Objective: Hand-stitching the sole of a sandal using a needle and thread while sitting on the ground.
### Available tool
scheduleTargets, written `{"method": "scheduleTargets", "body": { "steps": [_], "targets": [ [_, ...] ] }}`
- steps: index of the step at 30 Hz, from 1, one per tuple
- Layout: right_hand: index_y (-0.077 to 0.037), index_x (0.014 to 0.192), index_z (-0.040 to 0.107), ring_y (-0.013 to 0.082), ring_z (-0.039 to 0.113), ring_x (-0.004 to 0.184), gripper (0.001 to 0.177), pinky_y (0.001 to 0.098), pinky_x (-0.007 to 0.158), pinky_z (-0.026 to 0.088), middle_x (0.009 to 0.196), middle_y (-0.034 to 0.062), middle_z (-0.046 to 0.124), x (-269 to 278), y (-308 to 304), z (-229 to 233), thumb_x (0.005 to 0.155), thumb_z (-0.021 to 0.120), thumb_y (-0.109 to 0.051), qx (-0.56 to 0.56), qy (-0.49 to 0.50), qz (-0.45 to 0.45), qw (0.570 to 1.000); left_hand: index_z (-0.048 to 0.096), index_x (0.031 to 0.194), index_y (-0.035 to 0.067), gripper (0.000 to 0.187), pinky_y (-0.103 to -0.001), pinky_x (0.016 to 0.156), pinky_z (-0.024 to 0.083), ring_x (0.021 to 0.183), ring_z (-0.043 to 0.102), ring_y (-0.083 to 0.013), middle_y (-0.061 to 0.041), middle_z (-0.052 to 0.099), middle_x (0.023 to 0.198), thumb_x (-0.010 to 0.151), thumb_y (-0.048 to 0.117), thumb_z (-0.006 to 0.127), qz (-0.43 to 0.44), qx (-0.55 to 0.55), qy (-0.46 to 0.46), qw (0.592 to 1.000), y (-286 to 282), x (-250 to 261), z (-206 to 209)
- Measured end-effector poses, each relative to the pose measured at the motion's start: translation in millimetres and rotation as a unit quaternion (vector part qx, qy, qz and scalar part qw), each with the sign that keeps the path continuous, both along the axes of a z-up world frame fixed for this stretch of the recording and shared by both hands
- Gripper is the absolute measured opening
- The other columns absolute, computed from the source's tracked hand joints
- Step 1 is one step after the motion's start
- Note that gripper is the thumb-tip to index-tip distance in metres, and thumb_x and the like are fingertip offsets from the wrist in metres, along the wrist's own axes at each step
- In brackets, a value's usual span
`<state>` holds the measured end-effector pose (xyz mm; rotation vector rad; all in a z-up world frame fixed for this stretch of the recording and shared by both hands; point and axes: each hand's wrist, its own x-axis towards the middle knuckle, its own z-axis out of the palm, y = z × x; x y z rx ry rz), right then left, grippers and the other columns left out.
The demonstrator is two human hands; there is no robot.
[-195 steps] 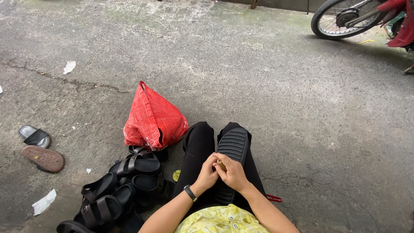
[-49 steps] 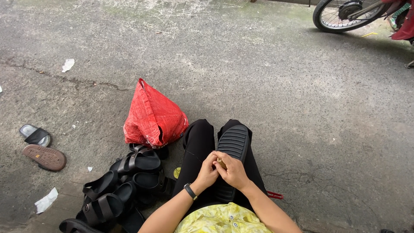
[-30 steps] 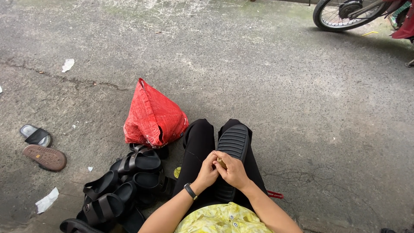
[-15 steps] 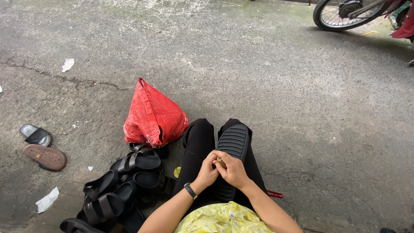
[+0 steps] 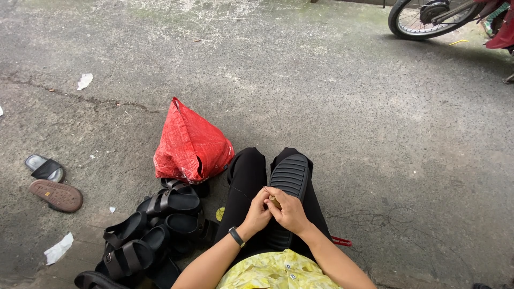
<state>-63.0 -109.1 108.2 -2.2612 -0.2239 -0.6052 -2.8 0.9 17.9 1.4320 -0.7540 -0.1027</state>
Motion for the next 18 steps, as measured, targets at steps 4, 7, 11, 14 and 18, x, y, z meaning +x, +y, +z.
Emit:
{"method": "scheduleTargets", "body": {
  "steps": [4, 7, 11, 14, 18],
  "targets": [
    [-0.014, 0.113, 0.060, 0.0365, 0.068, 0.073, 0.028, 0.0422, 0.058, 0.054, 0.081, 0.0122, 0.069, 0, 1, 2, 0.085, 0.065, -0.020, -0.001, -0.001, -0.001, 1.000, 0.063, 0.091, 0.003, 0.014, -0.042, 0.077, 0.048, 0.084, 0.059, -0.0298, -0.013, 0.057, 0.087, 0.079, -0.003, 0.067, -0.002, 0.004, 0.001, 1.000, -1, 3, -20],
    [-0.014, 0.113, 0.061, 0.0358, 0.068, 0.072, 0.029, 0.0413, 0.058, 0.054, 0.080, 0.0120, 0.068, 0, 0, 1, 0.085, 0.065, -0.019, -0.006, -0.005, -0.001, 1.000, 0.064, 0.092, 0.004, 0.014, -0.041, 0.078, 0.048, 0.085, 0.059, -0.0281, -0.012, 0.057, 0.087, 0.079, -0.002, 0.068, -0.001, -0.001, 0.003, 1.000, -1, 3, -18],
    [-0.014, 0.113, 0.061, 0.0360, 0.068, 0.072, 0.028, 0.0417, 0.057, 0.054, 0.079, 0.0119, 0.069, 1, -1, -3, 0.085, 0.065, -0.019, -0.003, -0.005, 0.001, 1.000, 0.063, 0.092, 0.003, 0.014, -0.042, 0.078, 0.048, 0.085, 0.059, -0.0280, -0.013, 0.057, 0.088, 0.079, -0.002, 0.068, -0.001, -0.002, 0.000, 1.000, -1, 2, -14],
    [-0.014, 0.113, 0.061, 0.0364, 0.068, 0.073, 0.029, 0.0416, 0.058, 0.054, 0.080, 0.0123, 0.069, 1, -1, -1, 0.085, 0.065, -0.019, 0.002, -0.004, 0.002, 1.000, 0.063, 0.092, 0.003, 0.014, -0.041, 0.078, 0.049, 0.085, 0.060, -0.0280, -0.013, 0.058, 0.088, 0.079, -0.003, 0.067, -0.001, -0.002, 0.000, 1.000, -1, 2, -12],
    [-0.014, 0.114, 0.061, 0.0366, 0.068, 0.072, 0.030, 0.0419, 0.058, 0.054, 0.079, 0.0128, 0.068, 1, 0, 0, 0.085, 0.065, -0.018, -0.002, -0.001, 0.001, 1.000, 0.063, 0.092, 0.003, 0.014, -0.041, 0.077, 0.048, 0.083, 0.059, -0.0291, -0.013, 0.057, 0.087, 0.080, -0.003, 0.066, -0.001, 0.004, -0.002, 1.000, 0, 1, -6]
  ]
}}
